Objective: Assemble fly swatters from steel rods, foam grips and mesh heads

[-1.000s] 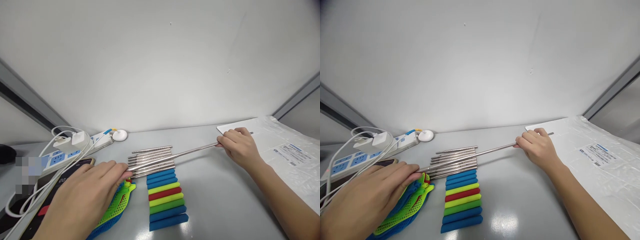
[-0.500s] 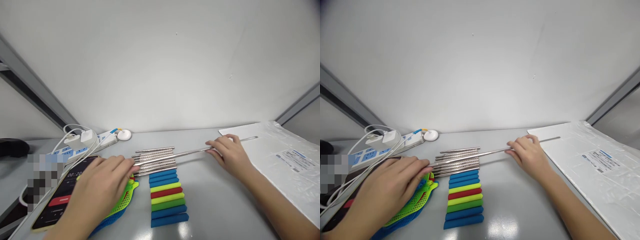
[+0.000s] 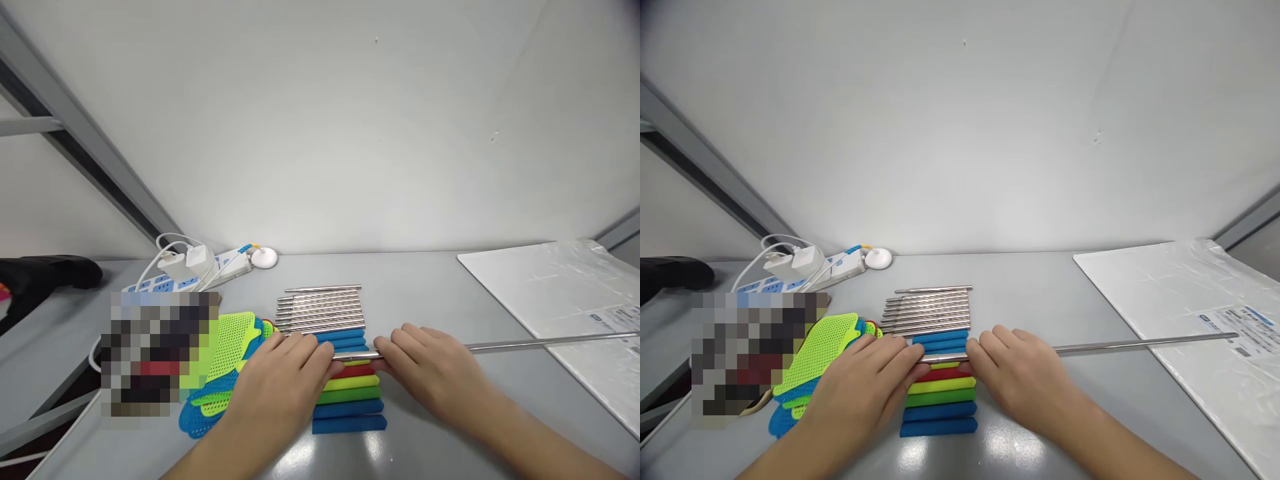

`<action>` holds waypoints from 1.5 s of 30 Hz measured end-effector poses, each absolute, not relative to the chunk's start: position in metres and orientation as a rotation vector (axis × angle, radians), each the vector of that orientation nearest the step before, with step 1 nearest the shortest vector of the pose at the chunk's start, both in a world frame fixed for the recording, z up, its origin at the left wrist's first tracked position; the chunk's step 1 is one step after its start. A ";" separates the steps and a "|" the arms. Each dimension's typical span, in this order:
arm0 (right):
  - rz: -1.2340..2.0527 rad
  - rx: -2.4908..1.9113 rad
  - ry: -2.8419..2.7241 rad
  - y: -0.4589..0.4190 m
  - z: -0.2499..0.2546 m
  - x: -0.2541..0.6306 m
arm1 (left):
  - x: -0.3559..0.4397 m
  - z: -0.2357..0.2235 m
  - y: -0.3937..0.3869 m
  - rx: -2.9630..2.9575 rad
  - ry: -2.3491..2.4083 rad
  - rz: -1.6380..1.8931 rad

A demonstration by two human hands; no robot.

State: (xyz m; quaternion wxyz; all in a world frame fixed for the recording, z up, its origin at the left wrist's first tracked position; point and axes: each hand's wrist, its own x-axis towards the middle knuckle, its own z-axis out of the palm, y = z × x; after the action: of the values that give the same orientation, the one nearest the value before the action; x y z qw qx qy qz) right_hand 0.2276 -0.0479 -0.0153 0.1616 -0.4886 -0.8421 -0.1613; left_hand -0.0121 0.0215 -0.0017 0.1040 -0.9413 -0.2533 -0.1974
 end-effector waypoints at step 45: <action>-0.662 -1.315 -2.395 -0.051 0.003 0.263 | -0.027 0.010 0.028 -2.889 -0.731 -0.415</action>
State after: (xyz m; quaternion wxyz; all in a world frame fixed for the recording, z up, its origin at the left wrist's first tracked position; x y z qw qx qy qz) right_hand 0.2627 -0.0508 0.0029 0.1643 -0.4615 -0.8403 -0.2321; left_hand -0.0269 0.0282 0.0102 0.0665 -0.9581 -0.2424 -0.1376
